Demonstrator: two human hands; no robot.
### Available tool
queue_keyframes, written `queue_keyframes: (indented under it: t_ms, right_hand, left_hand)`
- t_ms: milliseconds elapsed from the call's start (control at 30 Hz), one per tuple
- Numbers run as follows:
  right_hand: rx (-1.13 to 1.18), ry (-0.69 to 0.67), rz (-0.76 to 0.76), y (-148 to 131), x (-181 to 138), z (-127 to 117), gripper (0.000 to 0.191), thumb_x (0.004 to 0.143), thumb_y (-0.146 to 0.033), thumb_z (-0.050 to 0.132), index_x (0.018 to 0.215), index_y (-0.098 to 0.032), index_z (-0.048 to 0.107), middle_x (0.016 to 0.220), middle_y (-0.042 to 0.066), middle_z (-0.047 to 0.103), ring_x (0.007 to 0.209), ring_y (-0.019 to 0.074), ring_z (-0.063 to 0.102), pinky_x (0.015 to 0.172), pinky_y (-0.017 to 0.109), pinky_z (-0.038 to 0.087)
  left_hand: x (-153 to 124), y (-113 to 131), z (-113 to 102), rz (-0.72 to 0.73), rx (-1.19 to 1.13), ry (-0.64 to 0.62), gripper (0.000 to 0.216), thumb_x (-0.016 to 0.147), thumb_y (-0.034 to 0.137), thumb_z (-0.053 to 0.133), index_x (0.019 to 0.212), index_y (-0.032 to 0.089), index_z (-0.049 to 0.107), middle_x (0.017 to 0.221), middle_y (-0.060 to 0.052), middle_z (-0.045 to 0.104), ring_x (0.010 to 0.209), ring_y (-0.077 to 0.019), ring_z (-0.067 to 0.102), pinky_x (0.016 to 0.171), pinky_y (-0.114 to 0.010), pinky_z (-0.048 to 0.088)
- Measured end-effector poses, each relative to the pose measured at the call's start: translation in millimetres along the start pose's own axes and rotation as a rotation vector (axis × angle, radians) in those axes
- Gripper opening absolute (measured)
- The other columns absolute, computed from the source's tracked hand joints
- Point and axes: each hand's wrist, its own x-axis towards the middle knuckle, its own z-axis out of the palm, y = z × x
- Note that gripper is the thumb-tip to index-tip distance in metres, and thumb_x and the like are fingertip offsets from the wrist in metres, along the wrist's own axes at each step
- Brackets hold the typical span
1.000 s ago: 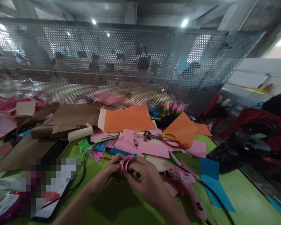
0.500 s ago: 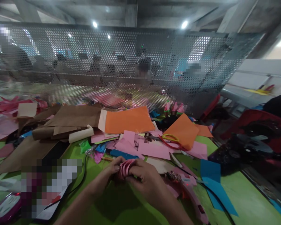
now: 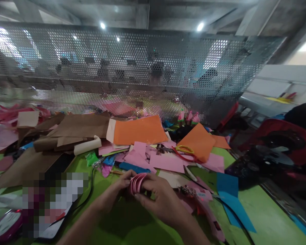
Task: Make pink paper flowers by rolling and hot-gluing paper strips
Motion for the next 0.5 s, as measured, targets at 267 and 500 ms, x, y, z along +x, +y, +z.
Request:
queue_keyframes:
  t_ms: [267,500]
  right_hand:
    - [-0.059,0.038,-0.023,4.6,0.3,4.3,0.015,0.086,-0.013,0.058,0.085,-0.022,0.071,0.090,0.003,0.069,0.087,0.0184,0.062,0.076,0.027,0.049]
    - [-0.022,0.005,-0.048,9.4,-0.5,2.2,0.014,0.091,-0.022,0.058,0.094,-0.022,0.072,0.097,0.006,0.069,0.092,0.0196,0.062,0.080,0.030,0.049]
  left_hand:
    - [0.9,0.6,-1.7,-0.024,-0.012,0.007,0.026,0.073,0.040,0.062,0.086,0.019,0.055,0.067,0.001,0.057,0.054,-0.0115,0.049,0.050,-0.021,0.032]
    - [-6.9,9.0,9.1,-0.002,-0.032,0.047,0.022,0.077,0.038,0.056,0.086,0.019,0.051,0.064,0.002,0.054,0.050,-0.0100,0.047,0.046,-0.019,0.030]
